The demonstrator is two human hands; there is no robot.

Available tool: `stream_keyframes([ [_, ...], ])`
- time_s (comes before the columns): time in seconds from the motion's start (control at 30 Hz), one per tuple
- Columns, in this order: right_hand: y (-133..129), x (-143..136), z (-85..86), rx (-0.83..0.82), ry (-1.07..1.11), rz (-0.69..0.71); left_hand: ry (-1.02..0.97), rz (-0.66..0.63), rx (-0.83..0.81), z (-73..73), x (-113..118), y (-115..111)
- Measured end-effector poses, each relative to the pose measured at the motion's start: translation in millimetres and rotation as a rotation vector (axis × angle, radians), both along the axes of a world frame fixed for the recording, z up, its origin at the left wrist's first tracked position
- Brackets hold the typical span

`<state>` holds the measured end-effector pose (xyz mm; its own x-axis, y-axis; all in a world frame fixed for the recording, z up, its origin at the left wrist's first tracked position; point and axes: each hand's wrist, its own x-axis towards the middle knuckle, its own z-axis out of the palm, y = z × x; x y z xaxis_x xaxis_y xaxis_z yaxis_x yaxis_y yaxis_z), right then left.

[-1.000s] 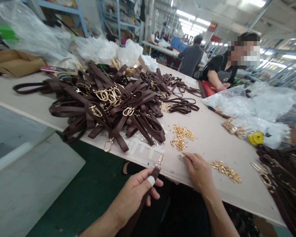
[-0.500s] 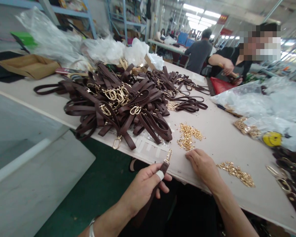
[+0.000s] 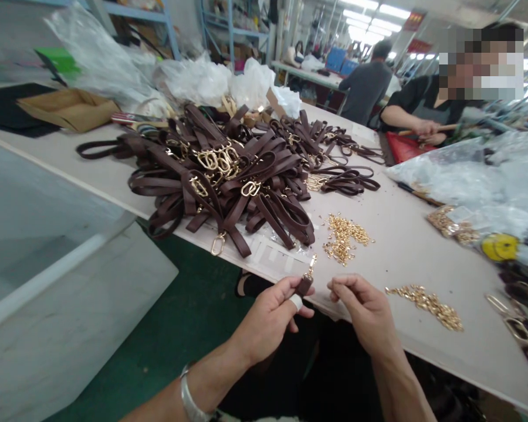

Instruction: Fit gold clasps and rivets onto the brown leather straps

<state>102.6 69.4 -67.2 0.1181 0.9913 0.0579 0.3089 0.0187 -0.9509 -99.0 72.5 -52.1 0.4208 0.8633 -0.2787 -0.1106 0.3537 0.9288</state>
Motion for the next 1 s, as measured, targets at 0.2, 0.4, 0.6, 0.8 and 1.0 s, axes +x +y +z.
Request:
stream_keyframes([
  [0.2, -18.8, -30.4, -3.5, -0.189, 0.427, 0.071, 0.041, -0.058, 0.119, 1.9, 2.3, -2.3],
  [0.4, -20.0, -28.3, -6.4, -0.269, 0.432, 0.059, 0.065, -0.088, 0.129, 1.0, 3.4, -5.1],
  [0.6, -24.9, -24.4, -7.8, -0.293, 0.424, 0.061, 0.103, -0.107, 0.153, 3.3, 6.8, -6.1],
  [0.8, -30.8, -26.9, -14.2, -0.241, 0.453, 0.017, 0.119, -0.106, 0.163, 3.9, 9.5, -8.9],
  [1.0, -35.7, -31.2, -11.9, -0.192, 0.482, 0.018, 0.211, -0.130, 0.263, 2.6, 10.1, -15.5],
])
